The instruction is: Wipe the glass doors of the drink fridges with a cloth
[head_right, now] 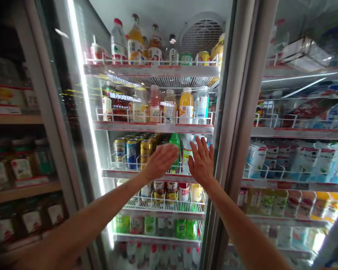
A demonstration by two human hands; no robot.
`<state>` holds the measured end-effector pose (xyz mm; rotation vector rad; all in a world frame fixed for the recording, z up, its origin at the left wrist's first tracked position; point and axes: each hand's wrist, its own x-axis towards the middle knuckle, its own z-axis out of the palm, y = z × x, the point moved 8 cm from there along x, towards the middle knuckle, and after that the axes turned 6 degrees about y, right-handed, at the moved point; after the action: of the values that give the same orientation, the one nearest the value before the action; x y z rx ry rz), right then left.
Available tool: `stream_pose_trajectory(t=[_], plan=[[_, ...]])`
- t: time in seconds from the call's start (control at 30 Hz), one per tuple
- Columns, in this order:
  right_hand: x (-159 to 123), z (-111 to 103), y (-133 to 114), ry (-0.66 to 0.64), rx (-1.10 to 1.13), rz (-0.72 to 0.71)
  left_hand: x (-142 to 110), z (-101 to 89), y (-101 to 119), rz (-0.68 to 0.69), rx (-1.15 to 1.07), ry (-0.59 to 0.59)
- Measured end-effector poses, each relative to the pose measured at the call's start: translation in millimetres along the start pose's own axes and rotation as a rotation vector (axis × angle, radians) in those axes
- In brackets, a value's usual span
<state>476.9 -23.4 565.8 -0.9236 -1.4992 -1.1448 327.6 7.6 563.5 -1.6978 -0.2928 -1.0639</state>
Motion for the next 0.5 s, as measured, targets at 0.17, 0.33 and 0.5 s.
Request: stream_pose_trajectory(t=[0.17,0.33,0.5], plan=[[-7,26,-34,-0.028,0.005,-0.036,-48,-34.7,-64,-0.29,0.074,0.125],[-10,35,-39,0.06,-0.042,0.028,-80,-51.6,-81,-0.337,0.151,0.156],[-13,39,-40,0.091,-0.062,0.032,-111,-57.4,-93,-0.19,0.126,0.047]])
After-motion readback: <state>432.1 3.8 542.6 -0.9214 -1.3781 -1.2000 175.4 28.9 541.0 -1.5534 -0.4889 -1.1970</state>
